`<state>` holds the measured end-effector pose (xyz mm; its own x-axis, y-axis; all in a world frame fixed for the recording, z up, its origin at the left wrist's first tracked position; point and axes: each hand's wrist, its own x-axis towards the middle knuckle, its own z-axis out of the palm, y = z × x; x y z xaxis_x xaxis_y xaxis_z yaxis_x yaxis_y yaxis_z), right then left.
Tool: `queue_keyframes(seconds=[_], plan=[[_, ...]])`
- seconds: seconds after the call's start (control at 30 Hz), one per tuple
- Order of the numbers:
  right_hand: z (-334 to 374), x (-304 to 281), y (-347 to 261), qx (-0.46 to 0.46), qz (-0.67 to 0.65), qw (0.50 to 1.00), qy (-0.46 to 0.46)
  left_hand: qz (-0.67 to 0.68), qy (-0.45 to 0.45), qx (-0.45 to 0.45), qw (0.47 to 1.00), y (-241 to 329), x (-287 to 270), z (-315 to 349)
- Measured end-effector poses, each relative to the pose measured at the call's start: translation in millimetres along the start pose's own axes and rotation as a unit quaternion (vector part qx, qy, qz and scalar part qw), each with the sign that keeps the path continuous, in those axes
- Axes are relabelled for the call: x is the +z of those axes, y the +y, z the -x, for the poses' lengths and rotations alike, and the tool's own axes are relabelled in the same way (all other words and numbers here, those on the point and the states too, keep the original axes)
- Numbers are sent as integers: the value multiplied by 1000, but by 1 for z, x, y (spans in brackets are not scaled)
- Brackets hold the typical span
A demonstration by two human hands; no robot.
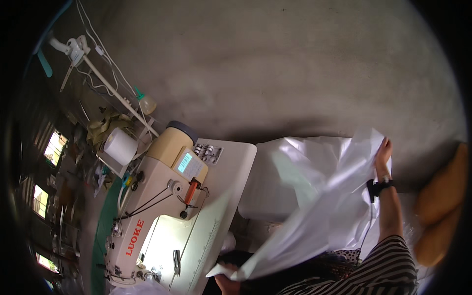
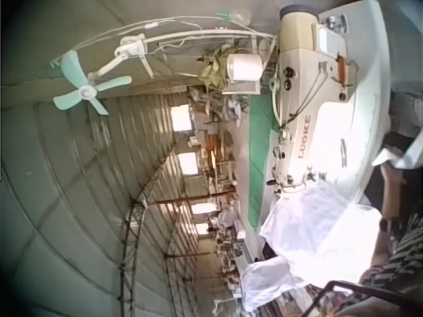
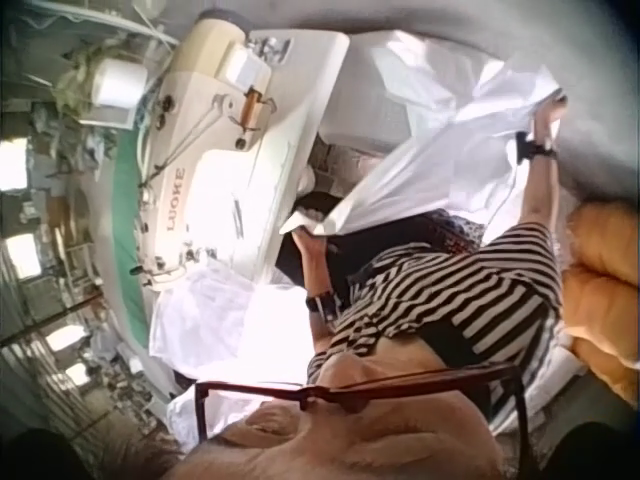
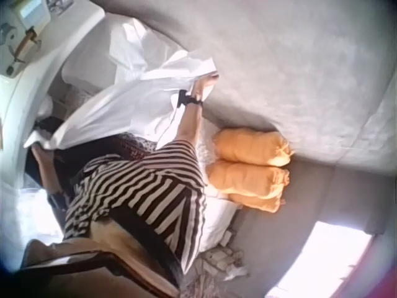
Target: Sewing large white plastic sheets together using an industrial sewing machine.
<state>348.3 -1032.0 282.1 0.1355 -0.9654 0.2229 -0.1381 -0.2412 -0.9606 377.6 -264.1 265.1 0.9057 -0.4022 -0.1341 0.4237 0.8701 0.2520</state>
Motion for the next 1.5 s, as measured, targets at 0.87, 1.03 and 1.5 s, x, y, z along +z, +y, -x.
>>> queue_keyframes(seconds=[0.87, 1.03, 1.5], plan=[[184, 60, -30, -200, 398, 875, -188, -426, -6, -419, 802, -97, 74, -44], [224, 68, -38, -142, 306, 899, -280, -293, 84, -398, 865, -150, 85, -88], [-100, -89, -24, -342, 465, 816, -28, -560, 83, -229, 792, -20, 100, -60]])
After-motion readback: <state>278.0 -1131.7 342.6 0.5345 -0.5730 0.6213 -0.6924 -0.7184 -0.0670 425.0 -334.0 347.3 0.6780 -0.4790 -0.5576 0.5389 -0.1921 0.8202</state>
